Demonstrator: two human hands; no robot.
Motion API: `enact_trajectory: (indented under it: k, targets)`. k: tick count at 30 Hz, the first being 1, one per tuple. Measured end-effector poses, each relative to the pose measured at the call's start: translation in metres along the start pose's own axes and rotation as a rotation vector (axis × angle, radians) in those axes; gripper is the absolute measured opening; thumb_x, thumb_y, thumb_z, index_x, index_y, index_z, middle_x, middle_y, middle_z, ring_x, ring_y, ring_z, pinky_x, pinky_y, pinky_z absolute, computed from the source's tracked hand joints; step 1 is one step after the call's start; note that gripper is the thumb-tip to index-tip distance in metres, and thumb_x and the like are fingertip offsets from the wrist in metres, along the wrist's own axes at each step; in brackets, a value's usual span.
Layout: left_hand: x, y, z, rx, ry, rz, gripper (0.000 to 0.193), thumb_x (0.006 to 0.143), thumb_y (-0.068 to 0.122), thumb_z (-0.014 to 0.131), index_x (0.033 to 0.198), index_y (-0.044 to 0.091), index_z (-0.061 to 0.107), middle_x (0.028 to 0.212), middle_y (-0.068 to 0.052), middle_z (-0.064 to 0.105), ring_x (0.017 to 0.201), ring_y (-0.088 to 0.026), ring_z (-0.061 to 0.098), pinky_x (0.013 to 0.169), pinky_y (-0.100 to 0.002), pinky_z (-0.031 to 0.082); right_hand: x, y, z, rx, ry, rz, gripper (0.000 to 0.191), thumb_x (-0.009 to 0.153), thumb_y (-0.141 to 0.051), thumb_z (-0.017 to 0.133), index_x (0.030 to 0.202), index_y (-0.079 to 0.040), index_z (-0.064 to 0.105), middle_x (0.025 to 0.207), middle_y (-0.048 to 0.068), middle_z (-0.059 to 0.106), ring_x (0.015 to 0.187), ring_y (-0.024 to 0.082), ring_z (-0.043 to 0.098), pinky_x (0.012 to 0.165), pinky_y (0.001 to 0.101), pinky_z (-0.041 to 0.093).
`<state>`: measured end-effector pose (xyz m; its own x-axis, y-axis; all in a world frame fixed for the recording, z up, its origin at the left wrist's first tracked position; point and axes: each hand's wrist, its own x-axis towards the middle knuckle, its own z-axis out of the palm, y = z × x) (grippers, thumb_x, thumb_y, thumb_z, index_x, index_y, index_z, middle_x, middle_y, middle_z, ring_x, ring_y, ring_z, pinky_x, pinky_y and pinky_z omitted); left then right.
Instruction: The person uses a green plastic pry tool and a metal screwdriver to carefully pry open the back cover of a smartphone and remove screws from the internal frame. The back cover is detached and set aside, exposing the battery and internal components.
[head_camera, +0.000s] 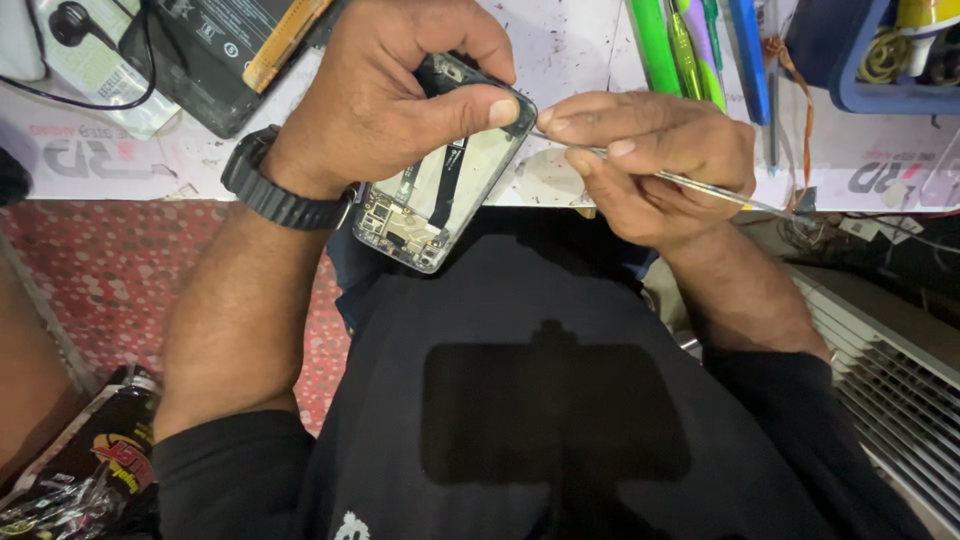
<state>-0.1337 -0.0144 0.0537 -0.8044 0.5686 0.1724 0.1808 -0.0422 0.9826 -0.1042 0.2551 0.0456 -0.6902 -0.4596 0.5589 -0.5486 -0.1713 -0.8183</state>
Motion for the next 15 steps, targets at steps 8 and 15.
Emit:
enact_trajectory:
  k: [8,15]
  targets:
    - [0.001,0.0022,0.0038,-0.012,0.025,-0.107,0.017,0.101,0.013,0.082,0.102,0.002,0.069,0.089,0.0,0.065,0.082,-0.009,0.061,0.073,-0.025,0.047,-0.0079,0.0012,0.0045,-0.023,0.102,0.021,0.037,0.092,0.018,0.062,0.12,-0.003,0.051,0.108,0.033,0.067,0.103,0.042,0.073,0.092,0.0556,0.067]
    - [0.0007,0.0039,0.0047,0.027,-0.006,-0.002,0.014,0.105,0.009,0.08,0.104,0.0,0.069,0.092,-0.002,0.067,0.083,-0.008,0.063,0.074,-0.022,0.049,-0.005,-0.0021,0.0019,0.001,0.032,-0.029,0.036,0.095,0.018,0.065,0.121,-0.001,0.049,0.11,0.031,0.068,0.106,0.043,0.074,0.092,0.0495,0.068]
